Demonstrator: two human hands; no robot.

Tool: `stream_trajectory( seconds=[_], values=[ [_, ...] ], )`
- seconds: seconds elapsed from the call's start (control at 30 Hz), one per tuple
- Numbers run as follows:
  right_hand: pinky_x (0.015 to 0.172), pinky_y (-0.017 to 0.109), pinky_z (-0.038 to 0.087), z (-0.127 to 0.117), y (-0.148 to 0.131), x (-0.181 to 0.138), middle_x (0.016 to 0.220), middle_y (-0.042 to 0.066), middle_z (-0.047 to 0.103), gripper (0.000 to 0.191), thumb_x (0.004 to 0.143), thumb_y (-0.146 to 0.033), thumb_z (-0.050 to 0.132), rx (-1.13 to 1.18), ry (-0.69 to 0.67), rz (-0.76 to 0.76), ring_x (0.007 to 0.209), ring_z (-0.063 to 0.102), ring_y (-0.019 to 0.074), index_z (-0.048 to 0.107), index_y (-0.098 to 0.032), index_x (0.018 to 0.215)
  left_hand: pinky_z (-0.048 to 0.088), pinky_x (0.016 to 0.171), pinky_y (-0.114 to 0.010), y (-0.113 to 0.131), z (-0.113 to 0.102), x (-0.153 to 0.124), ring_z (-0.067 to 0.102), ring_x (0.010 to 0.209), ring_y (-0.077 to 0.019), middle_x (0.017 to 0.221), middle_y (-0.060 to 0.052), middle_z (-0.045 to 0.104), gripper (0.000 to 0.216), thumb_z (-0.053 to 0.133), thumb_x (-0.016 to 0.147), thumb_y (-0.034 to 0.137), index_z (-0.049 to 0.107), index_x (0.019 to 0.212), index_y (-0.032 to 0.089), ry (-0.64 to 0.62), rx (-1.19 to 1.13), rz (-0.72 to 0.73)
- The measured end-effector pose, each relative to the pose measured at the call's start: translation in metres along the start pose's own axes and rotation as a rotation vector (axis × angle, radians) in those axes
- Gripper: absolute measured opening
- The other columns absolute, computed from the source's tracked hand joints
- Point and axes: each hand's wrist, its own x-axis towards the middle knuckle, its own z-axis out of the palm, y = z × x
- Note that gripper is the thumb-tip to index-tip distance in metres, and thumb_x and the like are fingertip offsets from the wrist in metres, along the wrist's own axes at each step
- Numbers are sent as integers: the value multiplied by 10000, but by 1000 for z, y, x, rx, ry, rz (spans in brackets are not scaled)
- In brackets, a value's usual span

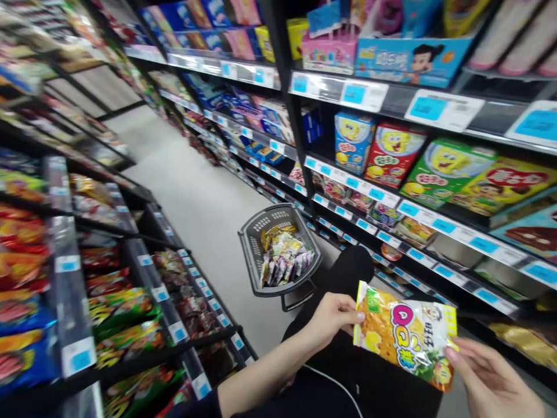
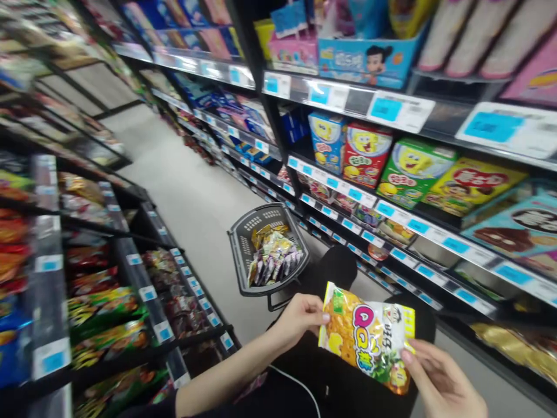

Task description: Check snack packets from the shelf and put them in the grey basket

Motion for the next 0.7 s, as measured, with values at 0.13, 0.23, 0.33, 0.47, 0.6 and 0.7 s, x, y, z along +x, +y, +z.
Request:
stream_trajectory(
  seconds=[0.13,0.23,0.33,0.47,0.6,0.7],
  values=[
    [584,294,565,32,17,15,711,55,686,524,537,-398,774,88,-92,111,687,666,233,537,-181,952,430,443,-224,-14,-25,1,560,459,-124,536,-27,632,308,788,462,328,604,549,97,109,8,31],
    [630,312,568,64,29,25,699,37,692,636,560,-418,755,87,-269,137,716,677,242,471,-177,1075,418,458,-227,-21,-55,2,551,473,-125,543,-20,625,286,760,489,327,606,572,100,192,61,70],
    [675,330,563,86,40,30,766,44,704,707,653,-486,658,-45,-454,75,742,682,244,380,-174,1224,378,468,-208,-13,-107,-1,511,475,-106,532,-4,601,244,695,574,334,607,590,107,377,314,193],
    [703,291,545,88,59,31,887,55,704,485,709,-512,556,-415,-577,-99,817,675,228,537,-224,1098,407,597,-223,14,-206,-10,552,631,-136,684,-38,655,214,553,743,326,632,685,136,698,950,378],
    [640,300,551,72,83,28,758,49,716,364,671,-512,531,-606,-624,-158,726,686,237,633,-238,889,398,652,-229,28,-300,-10,547,681,-143,765,-70,670,191,485,792,256,628,743,139,937,1271,246],
    [644,306,553,57,104,29,753,49,720,357,658,-502,527,-651,-619,-96,722,689,238,636,-242,877,383,666,-245,23,-348,1,538,704,-154,791,-96,660,221,440,812,233,621,754,122,997,1298,173]
  ],
)
